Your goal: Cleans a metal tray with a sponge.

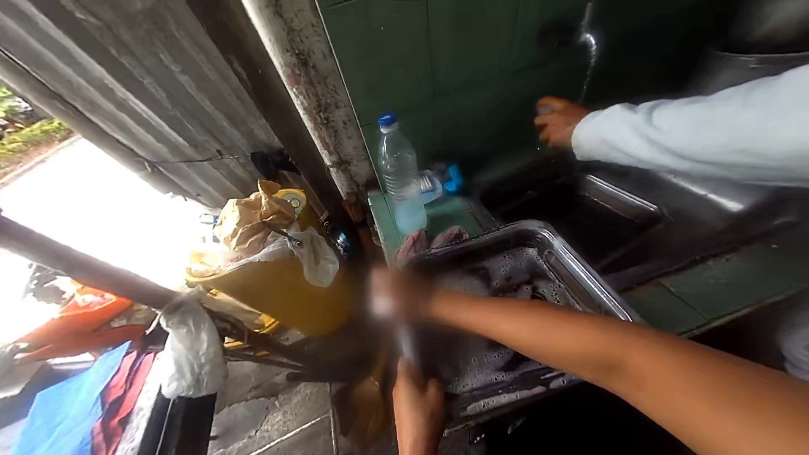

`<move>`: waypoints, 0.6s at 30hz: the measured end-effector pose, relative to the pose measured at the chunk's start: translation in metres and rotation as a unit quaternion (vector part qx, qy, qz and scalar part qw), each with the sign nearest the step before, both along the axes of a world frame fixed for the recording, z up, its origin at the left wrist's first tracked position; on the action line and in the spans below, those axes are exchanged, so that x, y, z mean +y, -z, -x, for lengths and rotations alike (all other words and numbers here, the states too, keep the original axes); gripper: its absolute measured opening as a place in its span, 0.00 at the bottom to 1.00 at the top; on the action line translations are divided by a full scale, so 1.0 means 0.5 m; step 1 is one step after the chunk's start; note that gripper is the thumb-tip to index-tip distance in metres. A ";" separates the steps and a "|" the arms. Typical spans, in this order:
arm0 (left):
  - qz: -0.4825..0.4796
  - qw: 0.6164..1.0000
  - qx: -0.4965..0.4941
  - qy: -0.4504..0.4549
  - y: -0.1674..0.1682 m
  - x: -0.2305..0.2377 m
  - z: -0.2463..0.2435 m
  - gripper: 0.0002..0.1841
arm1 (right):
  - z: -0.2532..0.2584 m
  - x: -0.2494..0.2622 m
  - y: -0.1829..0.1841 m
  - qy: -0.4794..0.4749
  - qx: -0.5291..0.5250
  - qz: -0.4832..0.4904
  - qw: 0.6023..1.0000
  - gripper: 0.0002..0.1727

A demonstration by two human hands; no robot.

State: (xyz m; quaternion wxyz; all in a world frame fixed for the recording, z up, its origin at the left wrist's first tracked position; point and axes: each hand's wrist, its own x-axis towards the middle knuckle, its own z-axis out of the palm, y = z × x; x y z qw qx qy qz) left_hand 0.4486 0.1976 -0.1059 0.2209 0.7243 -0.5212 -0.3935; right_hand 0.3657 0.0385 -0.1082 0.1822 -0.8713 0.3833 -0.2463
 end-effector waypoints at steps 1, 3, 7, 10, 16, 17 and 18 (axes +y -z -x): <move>0.011 1.000 0.002 0.006 0.001 -0.004 -0.003 0.25 | -0.002 0.037 0.011 -0.011 -0.025 0.018 0.999 0.11; 0.038 0.999 0.017 0.018 0.016 0.001 -0.011 0.24 | -0.002 0.118 0.031 -0.034 -0.077 0.036 0.996 0.12; 0.059 0.998 0.024 0.009 0.024 0.004 -0.008 0.19 | 0.002 0.146 0.032 -0.065 -0.075 0.053 0.994 0.11; 0.011 1.000 -0.017 0.020 0.004 0.002 -0.010 0.27 | 0.011 0.075 -0.007 -0.064 0.019 -0.004 0.998 0.13; 0.013 1.000 0.001 -0.004 0.007 -0.001 -0.010 0.26 | 0.037 -0.029 0.058 0.173 -0.039 0.099 0.979 0.16; 0.020 1.000 0.016 -0.017 0.012 0.002 -0.011 0.24 | 0.041 -0.011 0.082 0.168 -0.013 0.105 0.980 0.19; 0.030 0.998 0.038 -0.028 0.016 0.005 -0.012 0.22 | 0.052 0.014 0.103 0.155 0.009 0.102 0.983 0.23</move>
